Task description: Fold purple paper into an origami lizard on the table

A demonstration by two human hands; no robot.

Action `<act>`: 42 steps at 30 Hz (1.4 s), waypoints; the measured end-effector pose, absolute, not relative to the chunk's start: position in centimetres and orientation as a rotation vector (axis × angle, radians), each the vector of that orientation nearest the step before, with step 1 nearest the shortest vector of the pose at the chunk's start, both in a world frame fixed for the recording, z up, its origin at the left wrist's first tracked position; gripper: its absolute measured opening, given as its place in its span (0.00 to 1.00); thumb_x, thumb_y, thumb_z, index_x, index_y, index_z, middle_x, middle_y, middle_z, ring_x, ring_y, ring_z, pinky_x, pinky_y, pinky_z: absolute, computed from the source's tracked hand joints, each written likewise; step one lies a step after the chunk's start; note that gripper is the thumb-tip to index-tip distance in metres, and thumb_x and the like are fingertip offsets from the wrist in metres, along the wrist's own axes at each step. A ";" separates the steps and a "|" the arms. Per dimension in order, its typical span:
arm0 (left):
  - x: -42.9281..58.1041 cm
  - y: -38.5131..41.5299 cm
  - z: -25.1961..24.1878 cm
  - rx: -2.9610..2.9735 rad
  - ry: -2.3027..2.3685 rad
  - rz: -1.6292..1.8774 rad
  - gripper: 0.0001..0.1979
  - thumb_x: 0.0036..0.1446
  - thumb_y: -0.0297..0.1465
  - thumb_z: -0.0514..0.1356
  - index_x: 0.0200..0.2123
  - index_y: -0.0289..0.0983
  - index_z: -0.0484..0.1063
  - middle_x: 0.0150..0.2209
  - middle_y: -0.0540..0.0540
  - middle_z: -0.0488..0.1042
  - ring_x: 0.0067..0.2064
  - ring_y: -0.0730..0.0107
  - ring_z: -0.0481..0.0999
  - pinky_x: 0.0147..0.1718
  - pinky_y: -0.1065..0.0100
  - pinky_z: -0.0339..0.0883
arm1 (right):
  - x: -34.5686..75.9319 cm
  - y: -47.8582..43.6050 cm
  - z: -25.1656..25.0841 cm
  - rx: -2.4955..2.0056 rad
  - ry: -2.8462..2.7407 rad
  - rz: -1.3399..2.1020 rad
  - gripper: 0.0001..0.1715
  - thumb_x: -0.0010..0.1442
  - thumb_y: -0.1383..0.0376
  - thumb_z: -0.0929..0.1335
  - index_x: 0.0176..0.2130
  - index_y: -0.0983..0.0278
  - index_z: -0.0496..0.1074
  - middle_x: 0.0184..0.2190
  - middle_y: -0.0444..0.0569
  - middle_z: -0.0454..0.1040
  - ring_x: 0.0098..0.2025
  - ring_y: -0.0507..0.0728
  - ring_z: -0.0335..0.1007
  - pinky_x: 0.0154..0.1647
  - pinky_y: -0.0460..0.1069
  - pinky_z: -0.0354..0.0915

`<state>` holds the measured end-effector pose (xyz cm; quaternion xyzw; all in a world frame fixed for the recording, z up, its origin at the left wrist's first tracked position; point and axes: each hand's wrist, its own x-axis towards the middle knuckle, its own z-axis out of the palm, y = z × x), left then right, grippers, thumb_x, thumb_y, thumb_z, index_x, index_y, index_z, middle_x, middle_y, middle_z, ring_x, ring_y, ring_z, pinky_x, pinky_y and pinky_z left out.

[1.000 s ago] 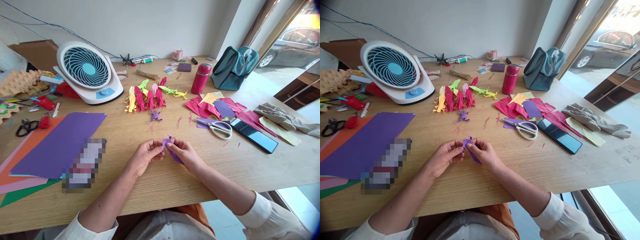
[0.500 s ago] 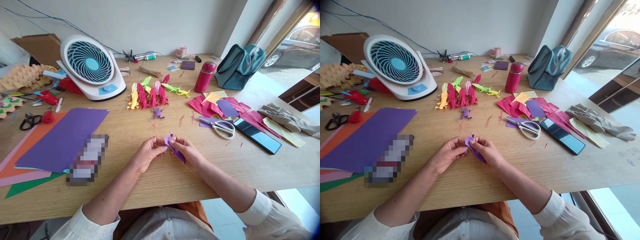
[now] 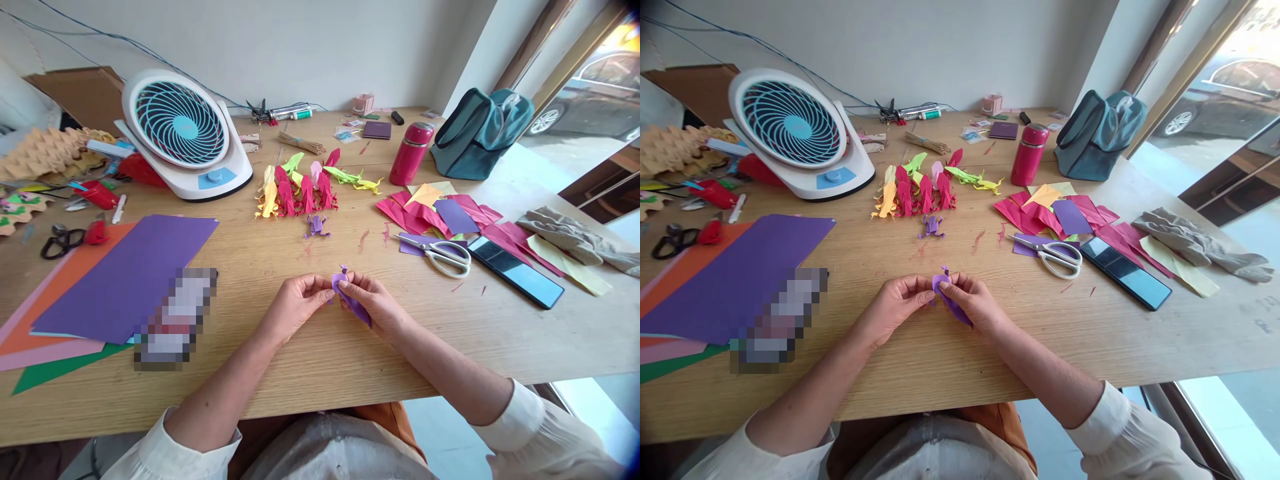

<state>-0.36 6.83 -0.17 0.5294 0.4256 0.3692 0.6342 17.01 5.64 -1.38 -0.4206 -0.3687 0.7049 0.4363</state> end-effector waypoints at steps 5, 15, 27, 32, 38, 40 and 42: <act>-0.3 6.6 -0.3 1.475 1.052 0.885 0.09 0.58 0.37 0.66 0.33 0.36 0.77 0.31 0.49 0.80 0.35 0.70 0.77 0.38 0.70 0.69 | 17.0 5.6 -1.3 -1.045 -0.920 1.759 0.25 0.47 0.46 0.77 0.29 0.62 0.70 0.21 0.41 0.68 0.23 0.50 0.56 0.26 0.47 0.48; -0.3 6.7 0.6 1.479 1.089 0.870 0.07 0.57 0.33 0.65 0.31 0.35 0.75 0.30 0.50 0.78 0.32 0.71 0.75 0.35 0.72 0.68 | 17.0 5.6 -1.2 -1.040 -0.911 1.805 0.26 0.46 0.47 0.78 0.29 0.62 0.70 0.23 0.41 0.65 0.24 0.49 0.53 0.25 0.47 0.46; -0.6 6.2 0.8 1.705 1.273 0.886 0.08 0.57 0.31 0.63 0.27 0.36 0.73 0.27 0.50 0.76 0.31 0.71 0.72 0.33 0.72 0.64 | 16.8 5.5 -1.6 -1.085 -0.936 1.740 0.26 0.43 0.48 0.79 0.30 0.62 0.71 0.24 0.41 0.64 0.25 0.49 0.50 0.26 0.47 0.45; -0.7 6.4 1.2 1.663 1.161 0.884 0.10 0.58 0.35 0.63 0.27 0.36 0.73 0.27 0.49 0.75 0.31 0.71 0.71 0.33 0.72 0.64 | 16.7 5.5 -1.2 -1.069 -0.948 1.749 0.26 0.44 0.47 0.79 0.29 0.62 0.70 0.26 0.42 0.67 0.26 0.50 0.53 0.27 0.47 0.48; -0.9 6.7 0.8 1.579 1.098 0.826 0.15 0.60 0.40 0.62 0.27 0.36 0.71 0.24 0.51 0.70 0.29 0.72 0.68 0.31 0.72 0.61 | 16.7 5.4 -1.0 -1.024 -0.936 1.784 0.26 0.45 0.47 0.78 0.27 0.62 0.68 0.25 0.42 0.66 0.26 0.50 0.52 0.27 0.48 0.47; -0.7 6.5 0.8 1.658 1.160 0.856 0.13 0.62 0.37 0.60 0.27 0.37 0.69 0.24 0.52 0.67 0.28 0.73 0.65 0.29 0.72 0.59 | 16.6 5.4 -1.1 -1.017 -0.916 1.785 0.26 0.45 0.47 0.78 0.28 0.62 0.68 0.25 0.42 0.65 0.26 0.50 0.51 0.27 0.48 0.46; -0.5 6.1 0.9 1.767 1.216 0.898 0.12 0.62 0.33 0.58 0.26 0.38 0.66 0.24 0.53 0.65 0.27 0.73 0.63 0.29 0.72 0.57 | 16.6 5.4 -1.2 -1.018 -0.914 1.776 0.26 0.44 0.47 0.79 0.28 0.61 0.68 0.25 0.42 0.65 0.26 0.50 0.51 0.27 0.48 0.46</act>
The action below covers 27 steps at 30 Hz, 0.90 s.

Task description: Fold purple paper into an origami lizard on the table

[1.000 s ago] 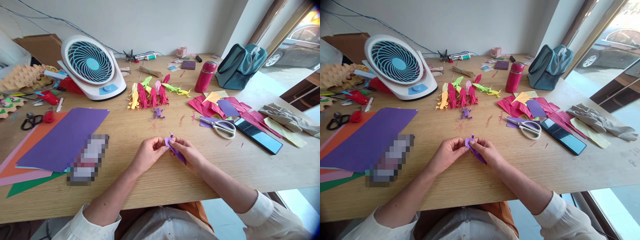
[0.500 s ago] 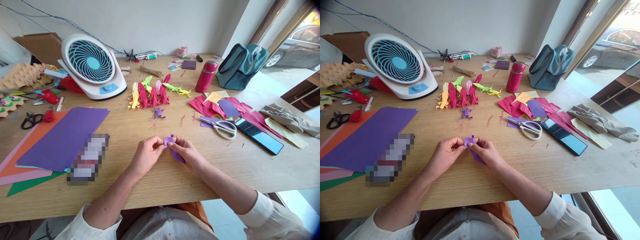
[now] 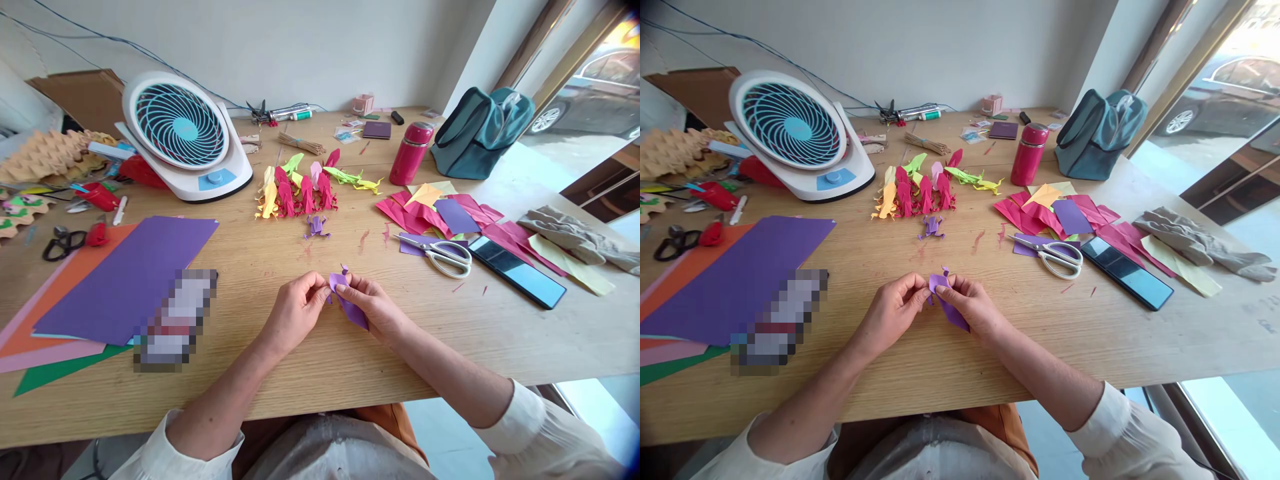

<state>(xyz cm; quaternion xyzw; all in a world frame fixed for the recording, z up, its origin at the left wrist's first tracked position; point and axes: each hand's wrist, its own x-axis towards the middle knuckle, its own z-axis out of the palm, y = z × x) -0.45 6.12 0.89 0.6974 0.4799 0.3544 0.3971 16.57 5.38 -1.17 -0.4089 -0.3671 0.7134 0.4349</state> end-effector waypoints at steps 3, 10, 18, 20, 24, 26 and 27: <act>-0.1 5.6 1.2 1.865 1.262 0.952 0.11 0.61 0.30 0.58 0.26 0.38 0.63 0.23 0.53 0.63 0.26 0.74 0.61 0.28 0.71 0.54 | 16.5 5.3 -1.1 -1.036 -0.958 1.759 0.27 0.45 0.46 0.78 0.29 0.61 0.68 0.24 0.41 0.63 0.26 0.50 0.50 0.26 0.48 0.45; 0.2 5.9 0.4 1.469 1.129 0.910 0.08 0.60 0.37 0.61 0.35 0.37 0.72 0.30 0.49 0.76 0.27 0.72 0.74 0.30 0.71 0.67 | 16.5 5.4 -1.0 -1.013 -0.928 1.671 0.27 0.45 0.46 0.78 0.31 0.61 0.69 0.28 0.43 0.68 0.28 0.51 0.57 0.30 0.48 0.53; 0.2 5.8 0.2 1.583 1.187 0.967 0.06 0.58 0.33 0.64 0.32 0.37 0.72 0.30 0.50 0.77 0.29 0.72 0.76 0.32 0.72 0.68 | 16.4 5.4 -0.9 -1.070 -0.974 1.635 0.26 0.42 0.51 0.80 0.32 0.62 0.70 0.25 0.40 0.65 0.27 0.50 0.55 0.28 0.47 0.51; 0.2 5.6 0.3 1.714 1.215 0.981 0.02 0.59 0.30 0.62 0.34 0.39 0.72 0.32 0.49 0.78 0.32 0.71 0.77 0.35 0.71 0.69 | 16.4 5.5 -0.8 -1.139 -1.002 1.609 0.26 0.40 0.52 0.81 0.31 0.62 0.70 0.23 0.38 0.63 0.25 0.49 0.51 0.26 0.47 0.48; 0.4 5.3 0.4 1.872 1.187 1.018 0.10 0.59 0.24 0.59 0.43 0.41 0.69 0.38 0.48 0.80 0.38 0.68 0.80 0.42 0.69 0.70 | 16.5 5.6 -0.8 -1.176 -1.013 1.602 0.25 0.43 0.49 0.79 0.25 0.62 0.68 0.19 0.37 0.58 0.23 0.48 0.46 0.24 0.47 0.45; 0.5 5.2 0.5 1.934 1.177 1.047 0.11 0.59 0.23 0.59 0.43 0.41 0.70 0.40 0.47 0.80 0.41 0.67 0.81 0.45 0.69 0.70 | 16.6 5.5 -0.9 -1.140 -0.995 1.589 0.25 0.44 0.48 0.79 0.25 0.62 0.69 0.20 0.39 0.60 0.24 0.49 0.50 0.25 0.48 0.47; 0.5 5.1 0.5 1.955 1.185 1.069 0.10 0.59 0.23 0.59 0.42 0.41 0.71 0.40 0.47 0.80 0.41 0.67 0.80 0.46 0.68 0.70 | 16.7 5.5 -1.0 -1.123 -0.980 1.590 0.25 0.44 0.48 0.79 0.26 0.62 0.70 0.21 0.39 0.62 0.24 0.49 0.51 0.26 0.48 0.48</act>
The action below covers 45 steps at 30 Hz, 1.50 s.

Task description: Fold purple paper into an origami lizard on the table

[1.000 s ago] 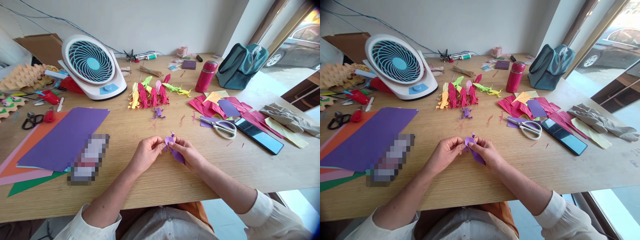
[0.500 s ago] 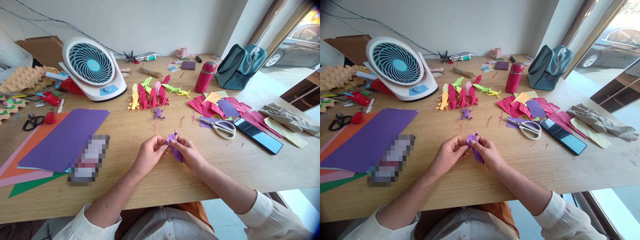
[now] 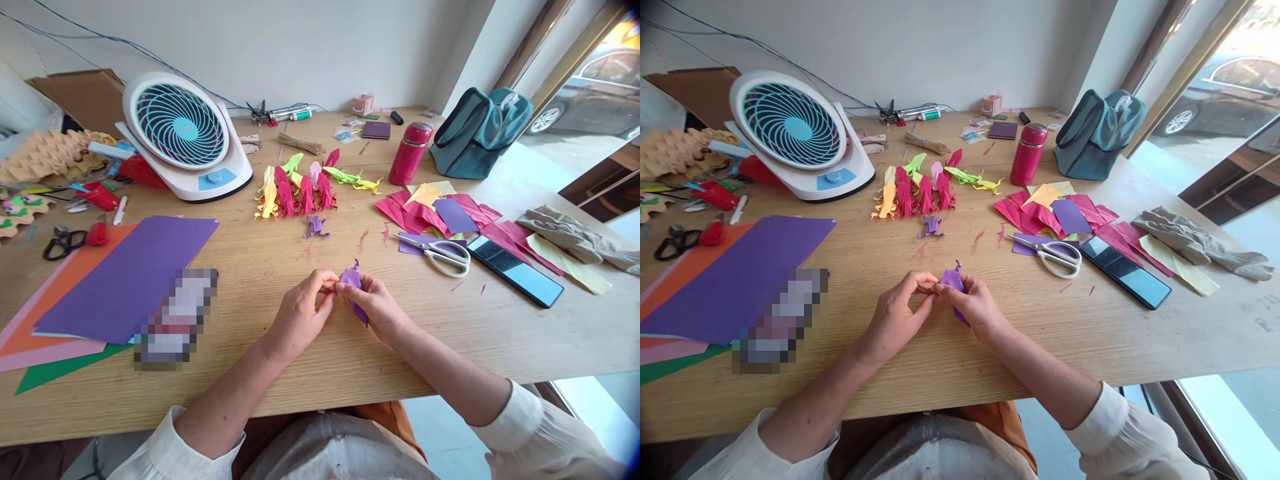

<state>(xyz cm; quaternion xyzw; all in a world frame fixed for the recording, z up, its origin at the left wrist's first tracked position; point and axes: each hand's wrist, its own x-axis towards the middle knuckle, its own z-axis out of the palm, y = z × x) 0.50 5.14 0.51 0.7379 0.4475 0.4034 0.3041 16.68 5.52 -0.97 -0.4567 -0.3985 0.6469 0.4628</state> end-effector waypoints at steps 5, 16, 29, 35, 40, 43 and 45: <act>0.1 5.5 0.5 1.824 1.327 1.061 0.06 0.61 0.32 0.61 0.32 0.38 0.73 0.30 0.48 0.77 0.31 0.70 0.76 0.35 0.70 0.70 | 16.7 5.3 -1.2 -0.999 -0.997 1.580 0.23 0.46 0.50 0.79 0.28 0.62 0.70 0.23 0.39 0.64 0.25 0.49 0.54 0.28 0.47 0.52; -0.4 6.5 0.9 0.743 0.860 0.714 0.21 0.44 0.43 0.74 0.32 0.32 0.76 0.27 0.52 0.66 0.24 0.84 0.60 0.17 0.83 0.58 | 16.7 5.5 -2.1 -0.859 -1.373 1.261 0.11 0.57 0.57 0.76 0.31 0.61 0.75 0.30 0.43 0.69 0.34 0.53 0.65 0.38 0.49 0.61; 0.6 5.5 1.0 1.123 1.041 1.099 0.10 0.54 0.37 0.67 0.32 0.34 0.78 0.24 0.52 0.69 0.23 0.80 0.65 0.18 0.78 0.63 | 16.6 5.2 -1.8 -0.974 -1.332 1.177 0.15 0.61 0.56 0.72 0.32 0.61 0.68 0.28 0.42 0.66 0.29 0.51 0.59 0.31 0.47 0.58; 1.1 5.0 0.7 1.308 1.126 1.190 0.07 0.55 0.34 0.66 0.34 0.36 0.78 0.32 0.49 0.74 0.26 0.77 0.69 0.19 0.77 0.66 | 16.5 5.3 -2.1 -1.042 -1.185 1.336 0.19 0.57 0.52 0.74 0.30 0.62 0.66 0.23 0.39 0.62 0.24 0.49 0.53 0.25 0.46 0.53; 1.2 5.0 0.3 1.306 1.119 1.206 0.08 0.54 0.35 0.67 0.32 0.36 0.78 0.32 0.48 0.76 0.29 0.74 0.71 0.19 0.77 0.66 | 16.4 5.2 -1.8 -1.037 -1.147 1.381 0.20 0.55 0.52 0.74 0.29 0.61 0.65 0.23 0.39 0.60 0.24 0.49 0.54 0.25 0.46 0.54; 1.1 5.1 0.0 1.287 1.125 1.209 0.08 0.55 0.35 0.67 0.33 0.36 0.78 0.31 0.48 0.77 0.27 0.76 0.70 0.21 0.77 0.66 | 16.3 5.2 -1.7 -1.017 -1.148 1.399 0.20 0.55 0.51 0.74 0.29 0.61 0.65 0.24 0.39 0.60 0.25 0.50 0.53 0.25 0.46 0.55; 1.1 5.1 -0.1 1.290 1.137 1.216 0.08 0.56 0.36 0.66 0.34 0.36 0.78 0.31 0.48 0.78 0.26 0.77 0.70 0.22 0.77 0.65 | 16.2 5.2 -1.7 -1.008 -1.148 1.407 0.21 0.55 0.51 0.74 0.29 0.61 0.65 0.24 0.40 0.60 0.26 0.50 0.53 0.25 0.46 0.55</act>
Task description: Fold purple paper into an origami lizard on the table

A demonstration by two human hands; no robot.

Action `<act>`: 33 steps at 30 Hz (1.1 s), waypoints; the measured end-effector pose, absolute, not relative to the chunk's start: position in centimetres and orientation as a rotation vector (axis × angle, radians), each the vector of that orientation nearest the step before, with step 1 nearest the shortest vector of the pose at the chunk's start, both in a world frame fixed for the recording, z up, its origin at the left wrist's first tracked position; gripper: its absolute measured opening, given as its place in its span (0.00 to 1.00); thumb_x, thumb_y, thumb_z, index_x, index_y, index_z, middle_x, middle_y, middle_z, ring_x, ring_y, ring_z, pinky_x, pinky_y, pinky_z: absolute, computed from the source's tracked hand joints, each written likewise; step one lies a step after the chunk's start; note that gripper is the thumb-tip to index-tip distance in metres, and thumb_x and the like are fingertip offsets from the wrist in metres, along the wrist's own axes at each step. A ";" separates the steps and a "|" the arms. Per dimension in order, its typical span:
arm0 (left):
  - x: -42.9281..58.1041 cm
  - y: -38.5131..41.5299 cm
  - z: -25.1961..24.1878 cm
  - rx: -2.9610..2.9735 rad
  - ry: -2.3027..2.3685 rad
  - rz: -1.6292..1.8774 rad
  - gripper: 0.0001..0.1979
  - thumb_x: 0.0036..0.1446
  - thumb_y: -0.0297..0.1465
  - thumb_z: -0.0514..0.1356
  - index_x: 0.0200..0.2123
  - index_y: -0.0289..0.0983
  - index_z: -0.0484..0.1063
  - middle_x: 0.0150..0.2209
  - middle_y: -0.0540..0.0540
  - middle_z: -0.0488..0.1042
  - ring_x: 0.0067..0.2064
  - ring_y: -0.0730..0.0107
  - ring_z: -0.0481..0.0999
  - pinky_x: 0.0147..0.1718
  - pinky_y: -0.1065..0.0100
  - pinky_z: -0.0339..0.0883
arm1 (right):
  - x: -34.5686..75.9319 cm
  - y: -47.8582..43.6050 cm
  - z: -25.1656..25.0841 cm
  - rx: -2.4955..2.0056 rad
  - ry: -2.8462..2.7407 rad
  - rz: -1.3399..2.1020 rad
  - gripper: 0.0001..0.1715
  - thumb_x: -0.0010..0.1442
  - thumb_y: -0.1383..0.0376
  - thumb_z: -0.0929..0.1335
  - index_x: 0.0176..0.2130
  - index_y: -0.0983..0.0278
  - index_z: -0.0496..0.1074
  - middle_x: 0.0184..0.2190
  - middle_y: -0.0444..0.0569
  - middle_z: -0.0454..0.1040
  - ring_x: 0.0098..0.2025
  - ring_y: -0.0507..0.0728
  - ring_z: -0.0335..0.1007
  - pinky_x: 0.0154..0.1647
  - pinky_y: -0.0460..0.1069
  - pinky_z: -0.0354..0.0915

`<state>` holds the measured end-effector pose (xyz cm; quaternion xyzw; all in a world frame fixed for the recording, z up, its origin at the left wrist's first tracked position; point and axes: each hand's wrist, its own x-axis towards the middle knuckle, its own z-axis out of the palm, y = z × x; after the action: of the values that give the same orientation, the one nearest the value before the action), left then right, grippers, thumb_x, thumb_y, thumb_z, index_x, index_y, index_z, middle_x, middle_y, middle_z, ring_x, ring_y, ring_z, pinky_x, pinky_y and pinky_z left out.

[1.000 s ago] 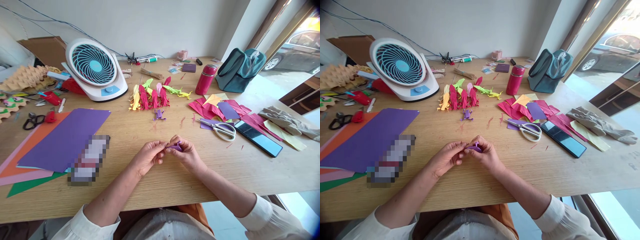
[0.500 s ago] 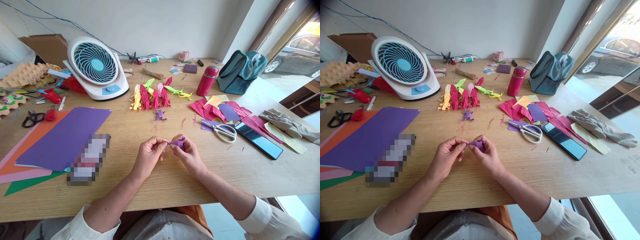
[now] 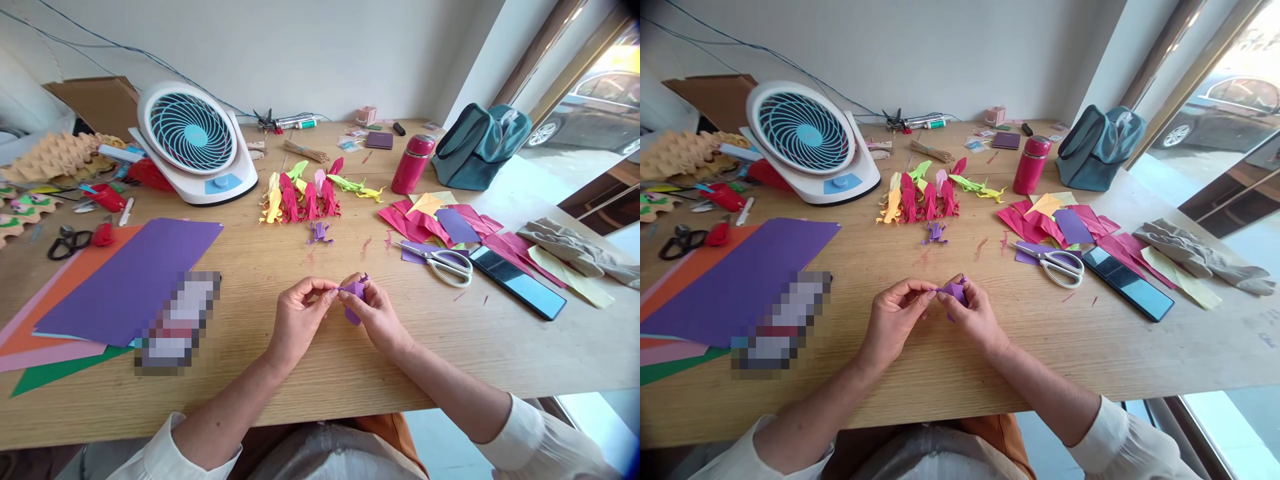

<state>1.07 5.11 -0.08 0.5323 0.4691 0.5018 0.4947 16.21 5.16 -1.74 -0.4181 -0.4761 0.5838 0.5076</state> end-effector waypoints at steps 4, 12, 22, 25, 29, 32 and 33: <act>0.9 5.2 -0.1 1.325 1.148 1.262 0.12 0.57 0.33 0.66 0.43 0.37 0.73 0.31 0.50 0.76 0.31 0.75 0.72 0.29 0.75 0.65 | 16.0 5.2 -1.9 -1.024 -1.119 1.429 0.22 0.52 0.51 0.76 0.28 0.61 0.65 0.24 0.39 0.59 0.25 0.50 0.51 0.24 0.46 0.54; 0.8 4.8 0.1 1.577 1.232 1.279 0.14 0.61 0.31 0.61 0.50 0.39 0.68 0.33 0.51 0.73 0.27 0.76 0.62 0.32 0.74 0.62 | 15.8 5.3 -1.5 -1.054 -1.133 1.397 0.23 0.52 0.47 0.75 0.31 0.61 0.68 0.25 0.42 0.62 0.26 0.51 0.54 0.25 0.46 0.55; 0.6 6.0 0.0 1.557 1.200 1.244 0.06 0.57 0.34 0.66 0.31 0.37 0.75 0.28 0.51 0.74 0.29 0.74 0.69 0.30 0.74 0.64 | 16.2 5.6 -1.7 -1.148 -1.060 1.436 0.28 0.46 0.45 0.77 0.27 0.63 0.68 0.22 0.41 0.62 0.25 0.49 0.53 0.25 0.46 0.51; 0.7 6.1 0.2 1.505 1.133 1.216 0.06 0.57 0.33 0.65 0.31 0.37 0.74 0.29 0.50 0.75 0.30 0.74 0.72 0.30 0.74 0.67 | 16.2 5.6 -1.4 -1.165 -1.050 1.464 0.28 0.45 0.45 0.77 0.28 0.64 0.69 0.22 0.41 0.64 0.24 0.49 0.54 0.24 0.47 0.51; 0.7 6.1 0.4 1.456 1.085 1.167 0.08 0.57 0.35 0.65 0.31 0.37 0.73 0.31 0.49 0.74 0.30 0.74 0.73 0.27 0.75 0.69 | 16.3 5.6 -1.2 -1.155 -1.086 1.472 0.26 0.45 0.46 0.77 0.28 0.64 0.70 0.21 0.41 0.63 0.24 0.49 0.53 0.24 0.47 0.51; 0.6 6.2 0.6 1.418 1.042 1.115 0.09 0.57 0.37 0.65 0.32 0.37 0.73 0.30 0.50 0.73 0.31 0.73 0.74 0.28 0.74 0.72 | 16.3 5.6 -1.3 -1.156 -1.129 1.414 0.24 0.48 0.47 0.76 0.28 0.63 0.70 0.22 0.41 0.63 0.24 0.50 0.53 0.24 0.47 0.53; 0.6 6.1 0.6 1.401 1.026 1.091 0.10 0.57 0.38 0.65 0.32 0.36 0.73 0.30 0.50 0.73 0.31 0.73 0.74 0.29 0.74 0.73 | 16.3 5.6 -1.4 -1.152 -1.148 1.389 0.23 0.49 0.48 0.75 0.29 0.63 0.70 0.22 0.42 0.64 0.25 0.50 0.54 0.24 0.47 0.54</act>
<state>0.63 6.15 0.64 0.5841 0.4276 0.4548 0.5188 16.27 5.63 -1.40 -0.4722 -0.4707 0.5696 0.4806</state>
